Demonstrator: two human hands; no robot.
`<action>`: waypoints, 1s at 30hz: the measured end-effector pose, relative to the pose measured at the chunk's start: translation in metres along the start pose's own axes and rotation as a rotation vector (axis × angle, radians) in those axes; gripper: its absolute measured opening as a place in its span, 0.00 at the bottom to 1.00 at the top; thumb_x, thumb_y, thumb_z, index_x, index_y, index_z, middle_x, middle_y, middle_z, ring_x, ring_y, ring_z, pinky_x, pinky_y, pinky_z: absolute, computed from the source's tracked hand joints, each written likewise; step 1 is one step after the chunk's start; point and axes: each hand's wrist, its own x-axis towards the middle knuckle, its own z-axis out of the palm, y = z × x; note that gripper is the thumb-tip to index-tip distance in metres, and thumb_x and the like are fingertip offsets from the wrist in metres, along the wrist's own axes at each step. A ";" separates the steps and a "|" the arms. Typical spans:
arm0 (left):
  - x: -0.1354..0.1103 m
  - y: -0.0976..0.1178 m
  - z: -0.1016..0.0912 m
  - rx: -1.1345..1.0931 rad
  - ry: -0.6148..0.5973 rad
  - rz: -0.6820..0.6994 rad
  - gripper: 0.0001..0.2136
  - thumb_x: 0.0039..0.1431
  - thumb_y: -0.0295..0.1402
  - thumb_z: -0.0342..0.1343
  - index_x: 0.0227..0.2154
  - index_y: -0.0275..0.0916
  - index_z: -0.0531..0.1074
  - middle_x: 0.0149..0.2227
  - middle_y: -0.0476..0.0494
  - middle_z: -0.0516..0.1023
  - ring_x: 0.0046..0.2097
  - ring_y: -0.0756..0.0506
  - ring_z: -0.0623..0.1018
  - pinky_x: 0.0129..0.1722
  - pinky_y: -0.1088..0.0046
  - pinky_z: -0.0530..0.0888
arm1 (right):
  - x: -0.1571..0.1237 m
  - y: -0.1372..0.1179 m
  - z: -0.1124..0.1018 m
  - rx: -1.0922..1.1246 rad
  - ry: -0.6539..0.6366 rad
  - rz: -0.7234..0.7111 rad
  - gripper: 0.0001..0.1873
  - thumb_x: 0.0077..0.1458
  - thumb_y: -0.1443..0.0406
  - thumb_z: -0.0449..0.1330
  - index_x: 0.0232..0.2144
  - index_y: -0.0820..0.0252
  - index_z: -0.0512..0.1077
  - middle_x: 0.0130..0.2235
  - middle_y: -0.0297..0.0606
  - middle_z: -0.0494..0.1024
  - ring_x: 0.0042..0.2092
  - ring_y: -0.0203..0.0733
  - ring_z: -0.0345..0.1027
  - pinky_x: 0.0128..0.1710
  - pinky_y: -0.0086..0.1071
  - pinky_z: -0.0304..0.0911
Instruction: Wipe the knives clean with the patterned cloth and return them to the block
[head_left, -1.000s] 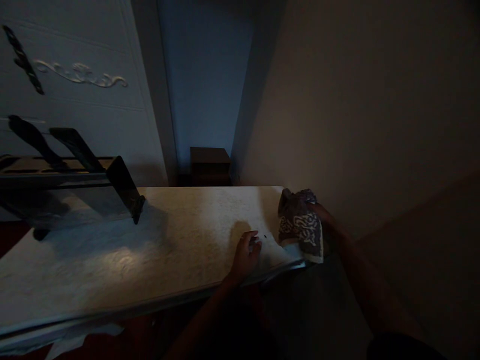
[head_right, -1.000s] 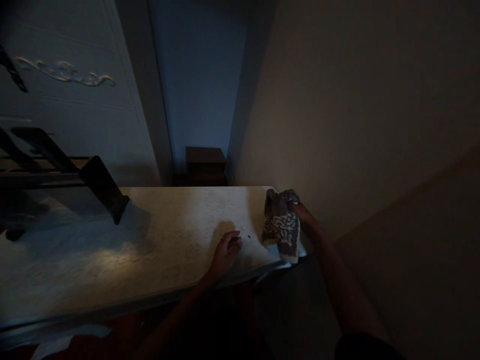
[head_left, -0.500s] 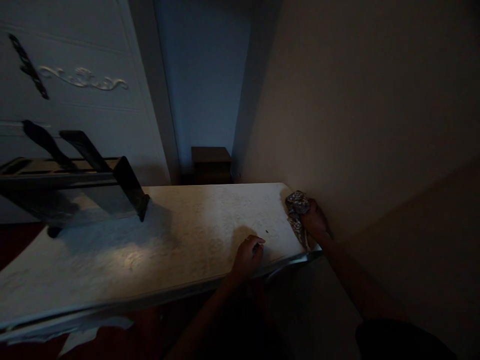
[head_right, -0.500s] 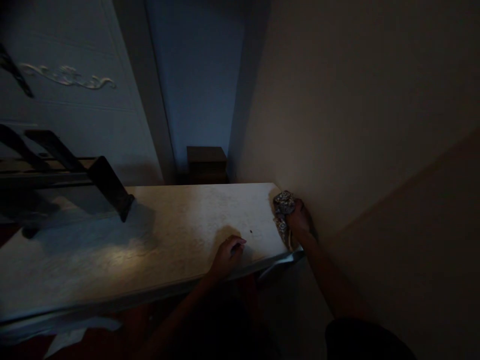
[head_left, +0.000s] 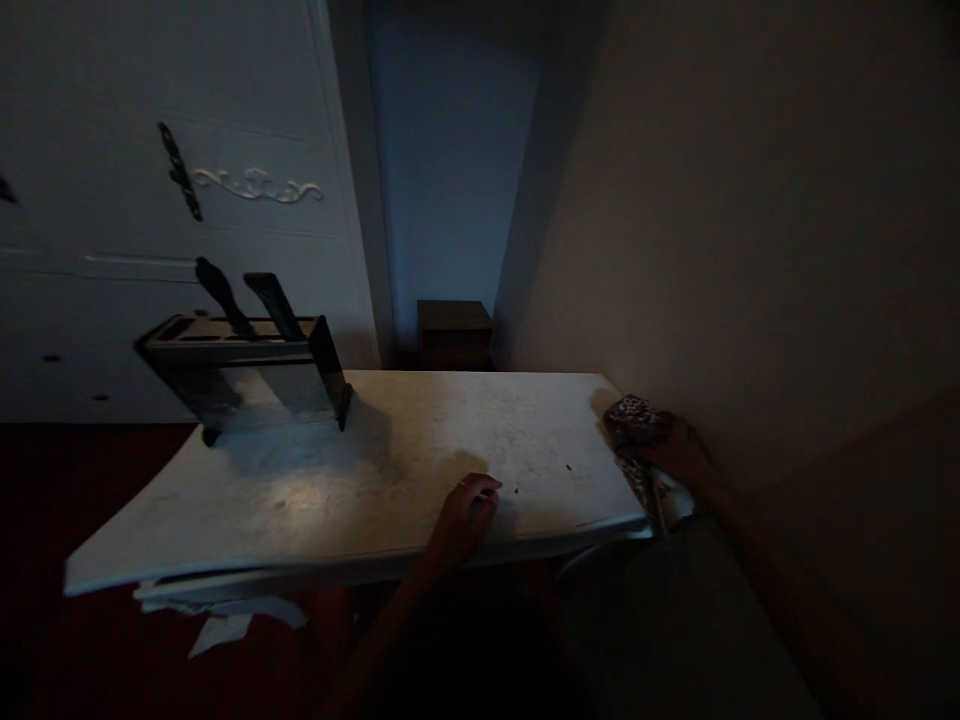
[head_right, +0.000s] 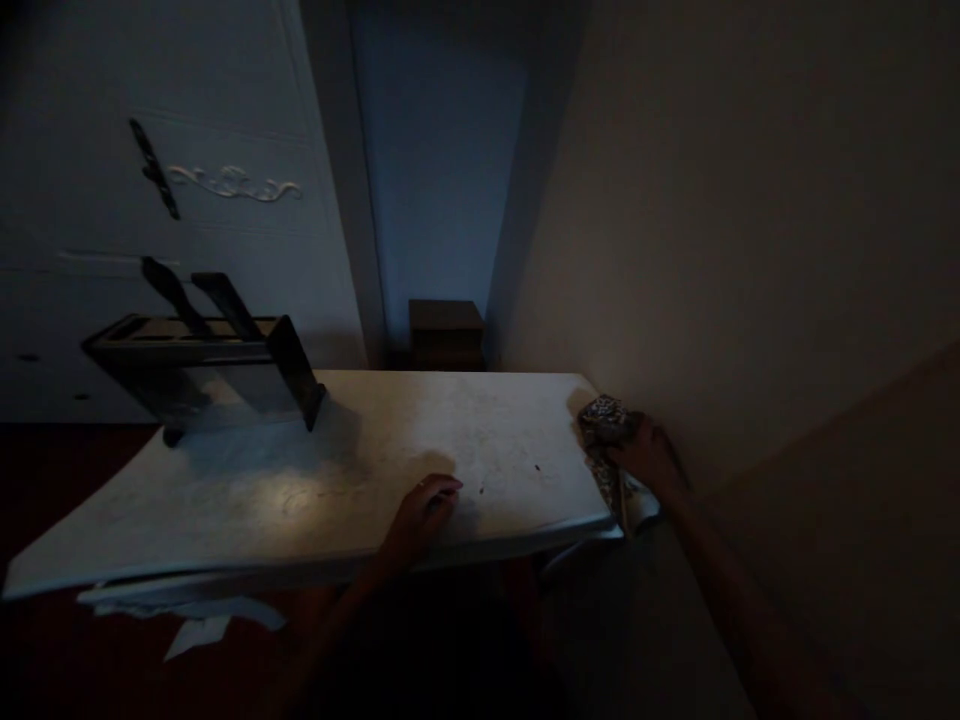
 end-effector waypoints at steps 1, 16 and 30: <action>-0.002 0.000 -0.014 0.010 0.055 -0.006 0.11 0.61 0.36 0.50 0.41 0.38 0.74 0.43 0.40 0.76 0.44 0.46 0.76 0.45 0.67 0.72 | 0.000 -0.004 -0.002 -0.007 0.002 -0.029 0.47 0.45 0.56 0.64 0.62 0.71 0.52 0.57 0.65 0.65 0.55 0.63 0.64 0.51 0.46 0.62; -0.001 -0.004 -0.237 -0.058 1.395 -0.053 0.12 0.49 0.28 0.55 0.39 0.37 0.69 0.39 0.45 0.74 0.40 0.48 0.74 0.41 0.73 0.71 | -0.049 -0.232 0.022 0.654 -0.588 -0.681 0.51 0.51 0.42 0.57 0.68 0.60 0.45 0.68 0.52 0.49 0.68 0.56 0.47 0.66 0.54 0.45; 0.035 -0.013 -0.354 0.016 1.231 -0.221 0.27 0.60 0.41 0.52 0.59 0.32 0.60 0.65 0.30 0.57 0.67 0.39 0.57 0.66 0.63 0.53 | -0.035 -0.483 0.000 1.340 -0.712 -0.600 0.56 0.38 0.50 0.70 0.66 0.54 0.52 0.69 0.49 0.49 0.69 0.56 0.44 0.64 0.53 0.49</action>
